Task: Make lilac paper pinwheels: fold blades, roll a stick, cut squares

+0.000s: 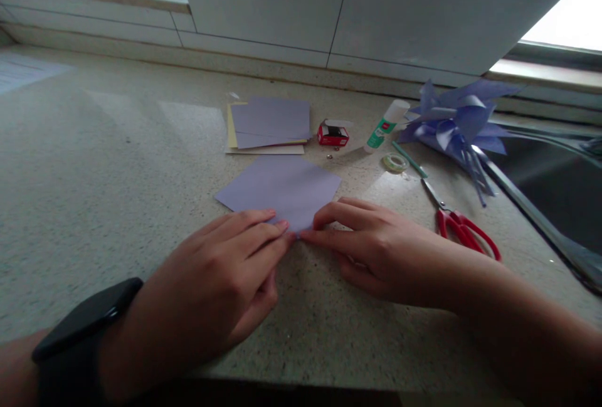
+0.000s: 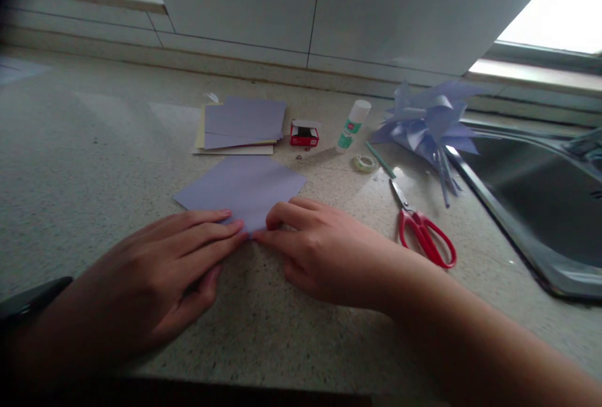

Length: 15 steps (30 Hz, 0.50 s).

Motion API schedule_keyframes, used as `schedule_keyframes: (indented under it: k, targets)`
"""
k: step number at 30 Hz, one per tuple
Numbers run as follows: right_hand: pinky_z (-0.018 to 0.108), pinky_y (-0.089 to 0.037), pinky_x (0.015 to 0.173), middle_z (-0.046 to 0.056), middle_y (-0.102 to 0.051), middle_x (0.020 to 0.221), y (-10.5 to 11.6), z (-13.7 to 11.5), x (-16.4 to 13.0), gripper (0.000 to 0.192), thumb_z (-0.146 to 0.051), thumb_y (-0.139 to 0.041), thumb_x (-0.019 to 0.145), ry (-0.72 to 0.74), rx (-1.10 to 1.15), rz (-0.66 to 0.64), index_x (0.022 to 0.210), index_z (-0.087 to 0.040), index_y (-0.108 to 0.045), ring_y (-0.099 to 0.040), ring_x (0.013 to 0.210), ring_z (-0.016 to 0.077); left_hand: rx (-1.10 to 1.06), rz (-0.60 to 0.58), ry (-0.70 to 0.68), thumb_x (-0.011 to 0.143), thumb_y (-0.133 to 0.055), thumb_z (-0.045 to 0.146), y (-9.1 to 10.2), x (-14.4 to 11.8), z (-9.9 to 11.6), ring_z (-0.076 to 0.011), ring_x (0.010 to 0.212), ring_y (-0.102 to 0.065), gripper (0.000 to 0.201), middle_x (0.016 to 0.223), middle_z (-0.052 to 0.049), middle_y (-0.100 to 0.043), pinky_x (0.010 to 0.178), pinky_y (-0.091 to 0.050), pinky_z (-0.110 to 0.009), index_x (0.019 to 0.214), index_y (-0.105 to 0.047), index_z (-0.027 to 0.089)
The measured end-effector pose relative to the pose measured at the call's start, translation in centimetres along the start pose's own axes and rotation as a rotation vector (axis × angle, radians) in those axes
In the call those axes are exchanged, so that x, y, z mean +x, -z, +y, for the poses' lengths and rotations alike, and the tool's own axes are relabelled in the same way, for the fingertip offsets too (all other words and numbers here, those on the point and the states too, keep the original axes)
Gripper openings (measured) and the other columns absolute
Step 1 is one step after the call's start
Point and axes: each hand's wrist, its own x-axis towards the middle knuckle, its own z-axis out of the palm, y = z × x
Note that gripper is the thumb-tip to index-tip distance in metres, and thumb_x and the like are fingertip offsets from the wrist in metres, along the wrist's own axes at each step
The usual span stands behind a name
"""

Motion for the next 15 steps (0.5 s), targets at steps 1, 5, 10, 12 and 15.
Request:
schedule_keyframes:
  k: [1,5,10,12,15]
  targets:
    - [0.042,-0.053,0.093,0.012,-0.063,0.112,0.00,0.01,0.02,0.044,-0.010,-0.055,0.087,0.007,-0.005,0.005,0.130,-0.013,-0.064,-0.061,0.100,0.0245,0.003,0.001,0.002,0.089,-0.056,0.017,0.05,0.03,0.03,-0.0287,0.119,-0.060,0.041,0.127,-0.009,-0.069,0.103,-0.053,-0.050,0.128,-0.066,0.011]
    - [0.040,-0.052,0.094,0.012,-0.062,0.112,0.01,0.19,0.14,0.045,-0.010,-0.056,0.089,0.024,0.000,0.013,0.134,-0.014,-0.062,-0.060,0.100,0.0234,0.023,0.005,0.001,0.090,-0.056,0.019,0.15,0.11,0.11,-0.0300,0.119,-0.060,0.040,0.127,-0.011,-0.069,0.104,-0.052,-0.052,0.127,-0.067,0.010]
    - [0.039,-0.051,0.097,0.011,-0.061,0.115,-0.01,0.23,0.13,0.047,-0.010,-0.055,0.089,0.021,0.026,-0.009,0.136,-0.016,-0.060,-0.059,0.104,0.0230,0.032,0.003,0.003,0.090,-0.053,0.019,0.05,0.18,0.14,-0.0308,0.120,-0.059,0.041,0.127,-0.012,-0.068,0.104,-0.052,-0.054,0.129,-0.066,0.010]
    - [0.040,-0.051,0.096,0.013,-0.061,0.114,-0.07,0.11,0.10,0.046,-0.010,-0.056,0.089,0.005,0.031,-0.002,0.135,-0.013,-0.060,-0.059,0.104,0.0236,0.017,0.005,0.012,0.089,-0.053,0.017,-0.01,0.19,0.13,-0.0305,0.119,-0.060,0.042,0.126,-0.011,-0.069,0.103,-0.052,-0.055,0.130,-0.065,0.011]
    - [0.041,-0.052,0.096,0.013,-0.060,0.114,-0.14,-0.05,0.15,0.048,-0.010,-0.057,0.087,-0.010,0.034,-0.001,0.135,-0.013,-0.060,-0.058,0.104,0.0244,-0.001,0.011,0.011,0.089,-0.053,0.016,-0.11,0.12,0.08,-0.0299,0.120,-0.060,0.041,0.127,-0.010,-0.069,0.104,-0.052,-0.055,0.128,-0.065,0.013]
